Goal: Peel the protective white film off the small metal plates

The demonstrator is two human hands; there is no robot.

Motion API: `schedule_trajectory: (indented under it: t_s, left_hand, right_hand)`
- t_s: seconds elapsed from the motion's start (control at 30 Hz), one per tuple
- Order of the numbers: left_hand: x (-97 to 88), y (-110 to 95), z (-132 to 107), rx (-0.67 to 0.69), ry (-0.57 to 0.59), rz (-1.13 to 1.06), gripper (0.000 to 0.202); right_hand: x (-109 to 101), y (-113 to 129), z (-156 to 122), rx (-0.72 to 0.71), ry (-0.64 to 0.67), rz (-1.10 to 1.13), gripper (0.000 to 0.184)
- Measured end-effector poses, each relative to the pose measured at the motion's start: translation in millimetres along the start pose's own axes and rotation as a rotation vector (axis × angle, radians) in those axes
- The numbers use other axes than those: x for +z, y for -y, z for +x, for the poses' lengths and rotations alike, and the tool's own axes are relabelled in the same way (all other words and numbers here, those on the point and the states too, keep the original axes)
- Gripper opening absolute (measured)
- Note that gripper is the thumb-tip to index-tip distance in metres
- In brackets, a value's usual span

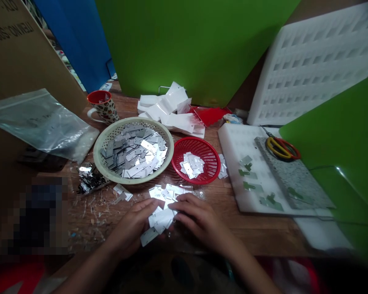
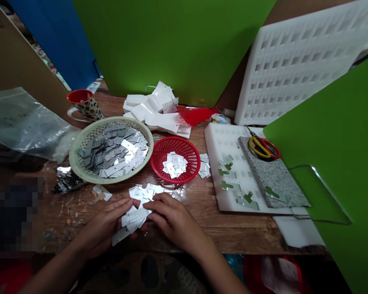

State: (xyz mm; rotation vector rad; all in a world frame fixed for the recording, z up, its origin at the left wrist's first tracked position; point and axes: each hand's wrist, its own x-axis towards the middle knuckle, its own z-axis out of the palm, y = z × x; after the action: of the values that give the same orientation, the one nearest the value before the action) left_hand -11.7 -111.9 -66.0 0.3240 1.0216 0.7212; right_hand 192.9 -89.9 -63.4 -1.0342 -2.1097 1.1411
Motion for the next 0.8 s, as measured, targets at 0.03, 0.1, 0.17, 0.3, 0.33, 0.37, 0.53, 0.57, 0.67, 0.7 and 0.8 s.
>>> schedule_trajectory:
  t_s: [0.03,0.1,0.17,0.3,0.33,0.37,0.53,0.57,0.67,0.7,0.8]
  left_hand:
    - [0.3,0,0,0.001,-0.004,0.001,0.025]
    - [0.6,0,1,-0.011,-0.007,0.003,0.025]
    - [0.3,0,2,-0.016,-0.008,0.003,0.026]
    - [-0.7,2,3,-0.003,0.002,-0.006,0.035]
    - [-0.8,2,4,-0.008,0.008,-0.006,0.037]
    - [-0.6,2,4,-0.010,0.011,-0.005,0.038]
    - [0.3,2,4,-0.004,0.004,0.011,0.039]
    - [0.2,2,4,-0.006,0.002,0.011,0.039]
    - [-0.5,2,3,0.003,0.001,0.010,0.039]
    - [-0.8,2,3,0.006,-0.003,0.011,0.039]
    - [-1.8,3,3,0.007,-0.020,0.018,0.039]
  right_hand:
    - [1,-1,0,-0.003,-0.021,0.008,0.025]
    - [6,-3,1,0.017,-0.101,0.049,0.019]
    - [10,-3,3,0.096,-0.225,0.132,0.015]
    - [14,-1,7,0.360,-0.369,0.382,0.023]
    - [14,-1,8,0.414,-0.369,0.435,0.026]
    - [13,-1,8,0.458,-0.368,0.475,0.028]
    - [8,0,7,0.532,-0.383,0.539,0.031]
    - [7,0,7,0.531,-0.386,0.537,0.031]
    - [5,1,8,0.527,-0.381,0.524,0.031]
    - [5,2,9,0.525,-0.380,0.523,0.031]
    - [5,2,9,0.527,-0.377,0.534,0.031]
